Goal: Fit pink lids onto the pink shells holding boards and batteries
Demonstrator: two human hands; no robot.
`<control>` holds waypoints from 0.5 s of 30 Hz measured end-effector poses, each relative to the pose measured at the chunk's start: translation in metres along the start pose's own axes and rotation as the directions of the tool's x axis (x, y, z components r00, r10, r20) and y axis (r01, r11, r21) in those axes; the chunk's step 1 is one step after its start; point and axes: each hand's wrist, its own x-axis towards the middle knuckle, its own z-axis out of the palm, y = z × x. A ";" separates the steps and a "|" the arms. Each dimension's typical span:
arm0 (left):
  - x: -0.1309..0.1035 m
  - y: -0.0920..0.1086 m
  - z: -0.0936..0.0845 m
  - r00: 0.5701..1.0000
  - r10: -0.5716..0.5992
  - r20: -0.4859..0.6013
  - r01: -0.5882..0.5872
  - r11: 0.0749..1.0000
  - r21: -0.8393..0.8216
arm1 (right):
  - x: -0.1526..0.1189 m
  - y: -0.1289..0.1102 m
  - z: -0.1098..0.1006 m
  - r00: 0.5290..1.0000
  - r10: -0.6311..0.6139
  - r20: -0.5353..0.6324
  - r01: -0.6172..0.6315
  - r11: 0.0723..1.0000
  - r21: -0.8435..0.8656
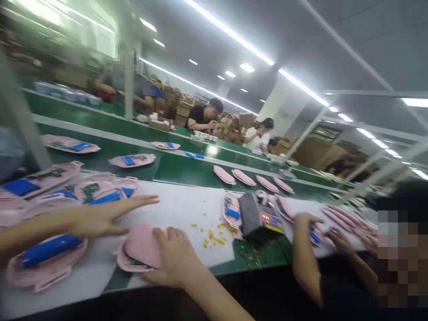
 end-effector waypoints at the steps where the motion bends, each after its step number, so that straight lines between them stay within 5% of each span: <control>1: 0.019 -0.012 -0.020 0.999 -0.043 0.017 0.042 0.999 0.021 | 0.004 0.010 -0.004 1.000 0.025 -0.005 -0.025 0.999 0.021; 3: 0.064 -0.050 -0.056 0.972 -0.219 -0.090 0.230 0.964 0.137 | 0.024 0.043 -0.020 0.989 0.134 -0.064 -0.133 0.991 0.024; 5: 0.109 -0.100 -0.080 0.880 -0.428 -0.207 0.467 0.857 0.218 | 0.064 0.090 -0.043 0.932 0.323 -0.165 -0.330 0.944 -0.019; 7: 0.148 -0.146 -0.088 0.804 -0.533 -0.264 0.590 0.768 0.247 | 0.119 0.141 -0.068 0.822 0.512 -0.249 -0.543 0.837 -0.071; 9: 0.174 -0.183 -0.085 0.773 -0.578 -0.262 0.633 0.729 0.259 | 0.177 0.189 -0.090 0.732 0.622 -0.280 -0.663 0.744 -0.080; 12: 0.189 -0.220 -0.079 0.790 -0.576 -0.209 0.613 0.738 0.283 | 0.245 0.235 -0.109 0.685 0.672 -0.283 -0.708 0.706 -0.037; 15: 0.188 -0.229 -0.091 0.856 -0.435 -0.279 0.476 0.874 0.098 | 0.265 0.234 -0.108 0.659 0.678 -0.325 -0.716 0.698 0.004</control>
